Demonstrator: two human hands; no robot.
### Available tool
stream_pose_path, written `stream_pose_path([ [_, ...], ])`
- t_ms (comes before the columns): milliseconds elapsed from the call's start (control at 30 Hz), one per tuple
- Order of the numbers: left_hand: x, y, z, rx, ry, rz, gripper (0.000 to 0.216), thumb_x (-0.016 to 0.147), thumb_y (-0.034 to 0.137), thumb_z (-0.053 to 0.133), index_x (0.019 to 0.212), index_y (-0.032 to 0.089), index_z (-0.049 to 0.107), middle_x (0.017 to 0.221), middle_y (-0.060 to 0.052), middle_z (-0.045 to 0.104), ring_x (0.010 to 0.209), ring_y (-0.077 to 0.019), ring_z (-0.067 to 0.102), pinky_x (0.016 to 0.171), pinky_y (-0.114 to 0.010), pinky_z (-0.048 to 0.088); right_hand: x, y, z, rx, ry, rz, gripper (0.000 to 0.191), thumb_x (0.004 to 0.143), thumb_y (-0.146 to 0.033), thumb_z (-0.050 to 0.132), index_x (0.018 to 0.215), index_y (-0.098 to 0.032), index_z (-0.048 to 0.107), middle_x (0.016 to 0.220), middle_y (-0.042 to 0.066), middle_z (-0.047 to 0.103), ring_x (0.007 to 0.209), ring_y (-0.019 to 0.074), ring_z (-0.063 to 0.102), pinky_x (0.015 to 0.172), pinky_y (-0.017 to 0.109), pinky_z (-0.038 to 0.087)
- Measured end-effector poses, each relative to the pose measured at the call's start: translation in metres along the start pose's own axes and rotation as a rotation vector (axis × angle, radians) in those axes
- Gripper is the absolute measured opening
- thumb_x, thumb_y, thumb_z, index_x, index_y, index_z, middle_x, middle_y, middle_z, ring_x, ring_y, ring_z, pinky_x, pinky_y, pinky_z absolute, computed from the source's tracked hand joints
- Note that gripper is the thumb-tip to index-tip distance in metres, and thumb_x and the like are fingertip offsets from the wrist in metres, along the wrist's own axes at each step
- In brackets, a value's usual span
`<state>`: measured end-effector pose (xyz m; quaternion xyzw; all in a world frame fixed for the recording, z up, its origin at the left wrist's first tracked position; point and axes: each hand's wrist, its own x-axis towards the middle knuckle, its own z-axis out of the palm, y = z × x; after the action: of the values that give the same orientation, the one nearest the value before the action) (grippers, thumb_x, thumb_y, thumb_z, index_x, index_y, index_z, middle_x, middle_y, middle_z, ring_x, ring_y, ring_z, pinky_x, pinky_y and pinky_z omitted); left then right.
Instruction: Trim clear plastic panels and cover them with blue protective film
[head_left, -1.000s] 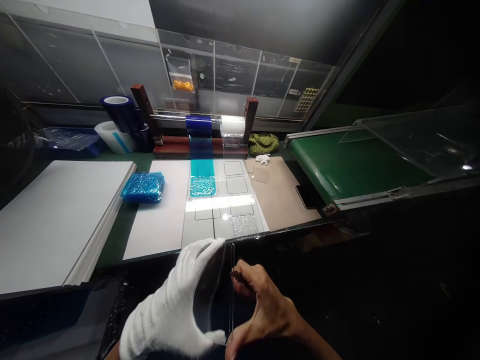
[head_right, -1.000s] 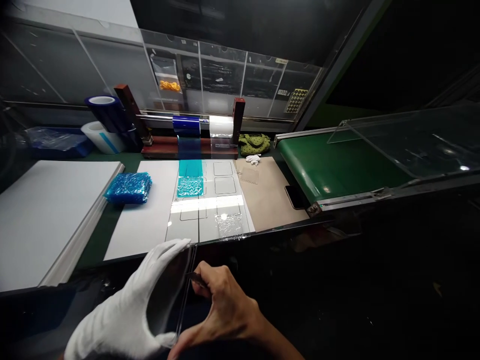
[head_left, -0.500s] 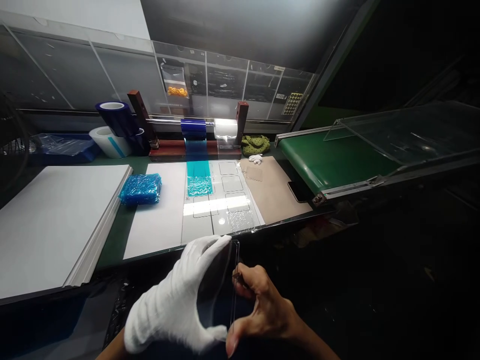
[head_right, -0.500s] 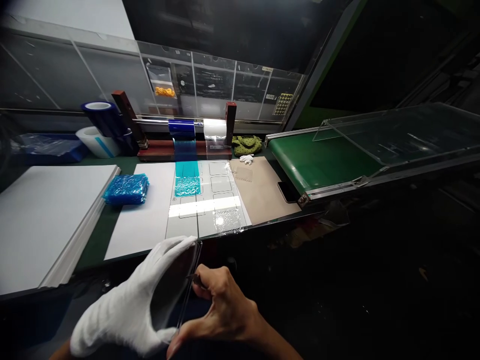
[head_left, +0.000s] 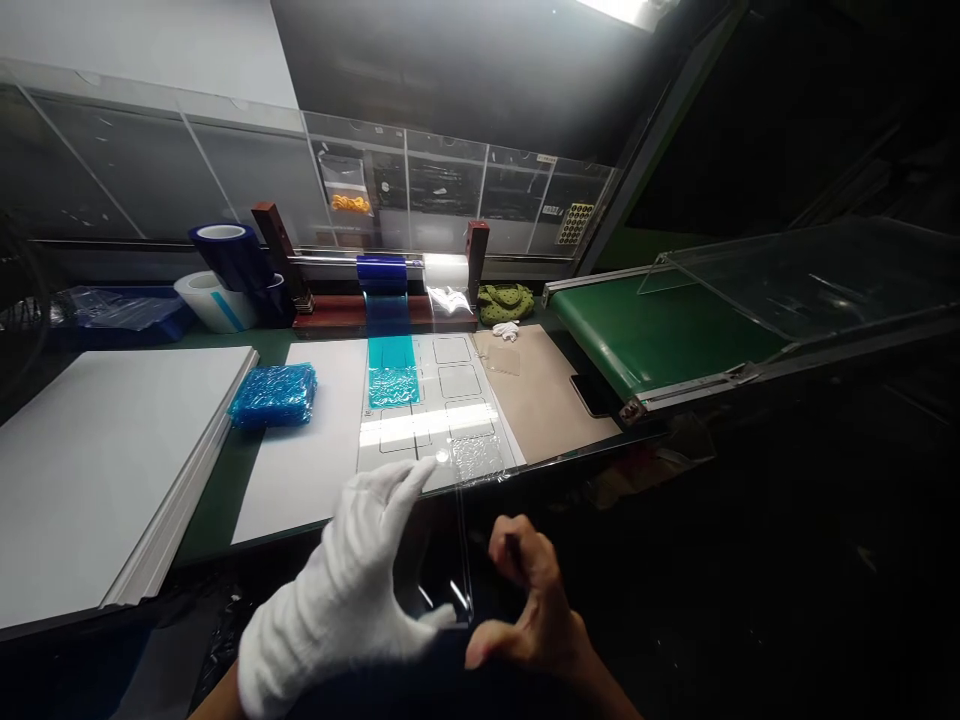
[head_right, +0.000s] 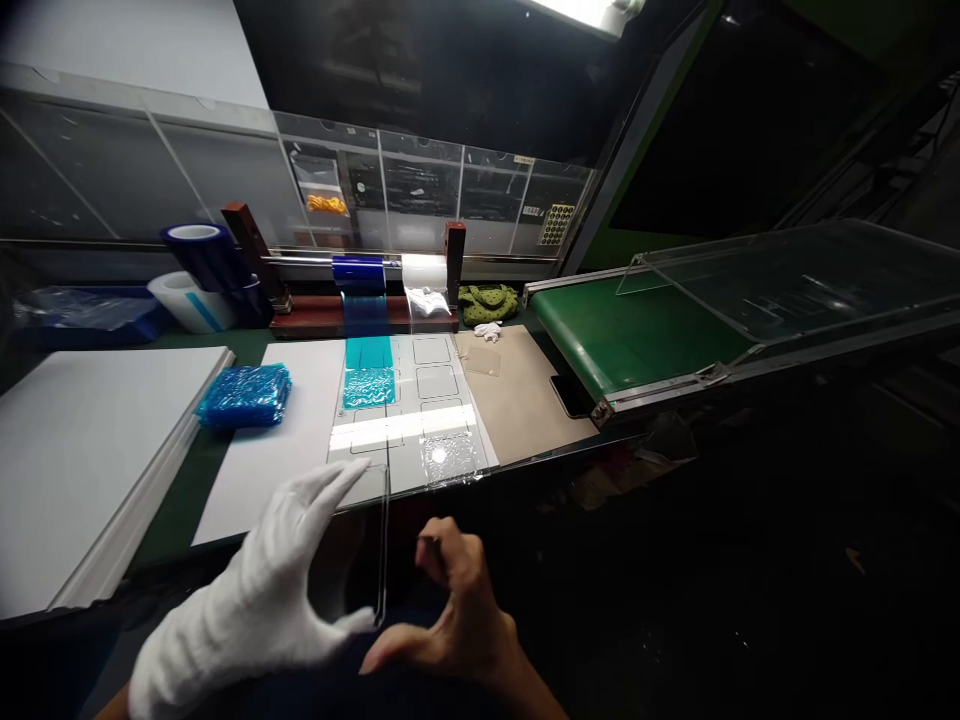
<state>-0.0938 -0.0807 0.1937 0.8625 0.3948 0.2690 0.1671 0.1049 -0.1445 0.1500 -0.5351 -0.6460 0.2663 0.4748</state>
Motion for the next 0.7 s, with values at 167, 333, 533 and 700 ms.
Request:
stream_pose_path([
  [167, -0.012, -0.038, 0.029, -0.12, 0.179, -0.385, 0.108, 0.053, 0.052, 0.076, 0.143, 0.022, 0.025, 0.135, -0.016, 0.04, 0.123, -0.0424, 0.035, 0.104, -0.06, 0.021, 0.056, 0.096, -0.042, -0.585, -0.069, 0.235, 0.03, 0.096, -0.029, 0.03, 0.115, -0.018, 0.05, 0.097, 0.007, 0.058, 0.083, 0.0159, 0.057, 0.074, 0.026, 0.047],
  [333, -0.019, -0.055, 0.061, -1.555, -0.019, -0.856, 0.087, 0.072, 0.065, 0.05, 0.141, 0.018, 0.026, 0.146, -0.016, 0.031, 0.133, -0.0355, 0.028, 0.106, -0.056, 0.025, 0.12, 0.198, -0.085, -0.953, -0.246, 0.429, 0.04, 0.086, -0.003, 0.034, 0.115, -0.017, 0.059, 0.101, 0.012, 0.06, 0.091, 0.0209, 0.059, 0.075, 0.03, 0.046],
  [533, 0.015, -0.036, 0.09, -2.487, -0.074, -0.93, 0.097, 0.073, 0.055, 0.052, 0.144, 0.006, 0.009, 0.141, -0.019, 0.039, 0.134, -0.0312, 0.029, 0.106, -0.058, 0.023, 0.172, 0.223, -0.101, -0.988, -0.295, 0.365, 0.038, 0.086, -0.008, 0.042, 0.121, -0.017, 0.055, 0.115, 0.014, 0.057, 0.106, 0.024, 0.054, 0.086, 0.035, 0.044],
  [700, 0.042, -0.032, 0.113, -2.657, -0.068, -0.857, 0.101, 0.072, 0.062, 0.051, 0.144, 0.003, 0.008, 0.143, -0.019, 0.035, 0.134, -0.0332, 0.027, 0.107, -0.059, 0.018, 0.164, 0.154, -0.073, -0.678, -0.311, -0.007, 0.059, 0.083, -0.041, 0.055, 0.135, -0.017, 0.039, 0.133, 0.013, 0.049, 0.122, 0.0267, 0.046, 0.1, 0.044, 0.039],
])
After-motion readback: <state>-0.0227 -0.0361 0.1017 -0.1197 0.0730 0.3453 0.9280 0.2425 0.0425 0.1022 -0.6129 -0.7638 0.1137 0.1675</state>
